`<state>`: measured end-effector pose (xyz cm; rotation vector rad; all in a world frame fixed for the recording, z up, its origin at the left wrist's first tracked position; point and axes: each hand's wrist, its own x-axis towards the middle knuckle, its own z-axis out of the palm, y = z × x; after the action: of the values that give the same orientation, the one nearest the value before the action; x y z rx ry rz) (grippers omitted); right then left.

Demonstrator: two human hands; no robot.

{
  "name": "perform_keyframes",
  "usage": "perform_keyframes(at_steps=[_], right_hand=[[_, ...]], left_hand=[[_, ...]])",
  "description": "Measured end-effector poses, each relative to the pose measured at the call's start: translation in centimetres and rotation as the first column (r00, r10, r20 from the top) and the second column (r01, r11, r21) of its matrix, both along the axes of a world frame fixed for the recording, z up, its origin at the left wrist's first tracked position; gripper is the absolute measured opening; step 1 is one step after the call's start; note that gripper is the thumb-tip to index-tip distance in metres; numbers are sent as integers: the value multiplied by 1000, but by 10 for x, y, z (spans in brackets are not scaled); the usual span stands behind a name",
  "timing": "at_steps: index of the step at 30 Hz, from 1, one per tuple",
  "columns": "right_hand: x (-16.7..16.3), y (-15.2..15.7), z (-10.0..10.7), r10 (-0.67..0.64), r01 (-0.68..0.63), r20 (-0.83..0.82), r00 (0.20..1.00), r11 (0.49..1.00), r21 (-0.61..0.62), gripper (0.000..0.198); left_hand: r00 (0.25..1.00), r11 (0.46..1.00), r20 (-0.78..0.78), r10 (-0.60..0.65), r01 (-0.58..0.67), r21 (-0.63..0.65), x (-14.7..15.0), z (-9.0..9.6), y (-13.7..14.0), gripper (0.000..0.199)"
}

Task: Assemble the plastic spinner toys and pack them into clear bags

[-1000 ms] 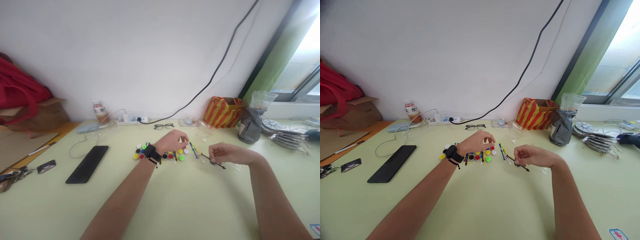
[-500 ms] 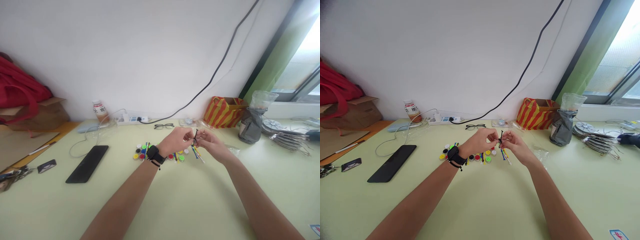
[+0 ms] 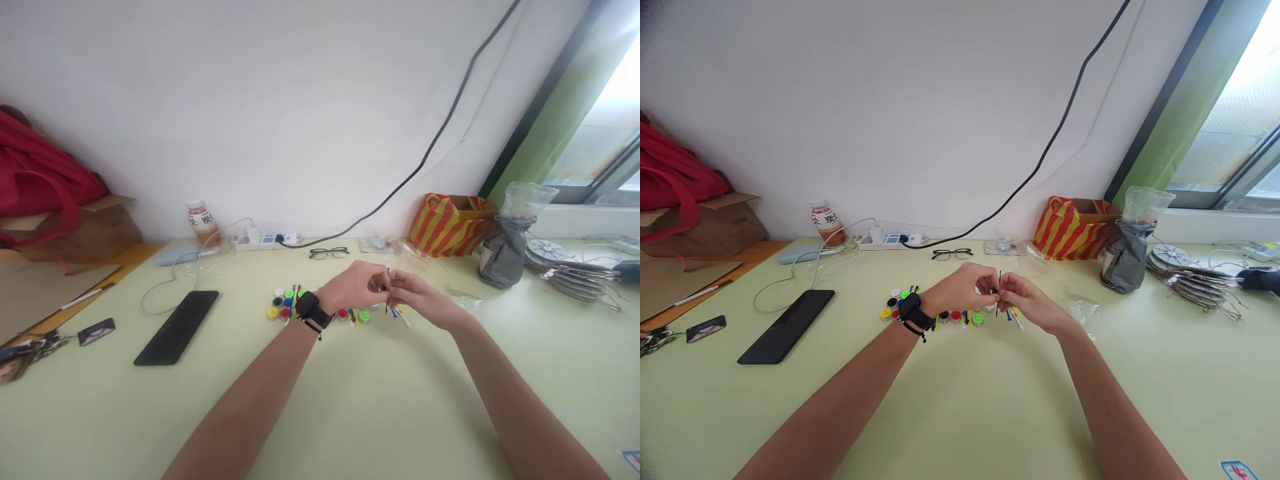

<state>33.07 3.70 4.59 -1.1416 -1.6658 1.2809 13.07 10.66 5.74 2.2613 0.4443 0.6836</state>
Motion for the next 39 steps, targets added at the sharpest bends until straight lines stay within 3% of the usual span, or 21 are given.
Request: perform_keyframes(at_steps=[4,6,8,10,12,14,19,27,33,39], right_hand=[[-1,3,-3,-1,-3,69,998,998,64,4],[2,8,-9,-145,119,164,976,980,162,6],[10,15,-17,-365,282,289,885,914,291,13],[19,20,-26,-487,343,445,752,865,367,22],[26,23,-35,-465,308,585,664,883,353,26],[29,24,-44,-421,275,653,629,907,320,29],[20,25,-54,-423,263,679,600,906,332,27],[7,27,-54,-385,175,693,609,918,357,12],[1,20,-46,-339,158,694,635,936,314,5],[-5,17,-36,-292,147,652,700,952,268,15]], left_hand=[[1000,1000,4,3,-3,8,0,1,-4,9],[1000,999,-10,28,-28,36,1,1,-5,12],[998,996,-37,58,-56,72,3,-1,-6,21],[995,995,-88,45,-37,89,7,-7,-8,30],[987,996,-158,-18,31,83,12,-15,-10,30],[974,992,-215,-75,95,82,18,-25,-13,18],[929,980,-357,-92,147,130,24,-39,-13,6],[926,966,-374,-46,137,221,14,-37,-2,10],[933,951,-334,131,-24,307,-1,-22,4,27],[827,936,-497,263,-94,339,-19,-9,13,54]])
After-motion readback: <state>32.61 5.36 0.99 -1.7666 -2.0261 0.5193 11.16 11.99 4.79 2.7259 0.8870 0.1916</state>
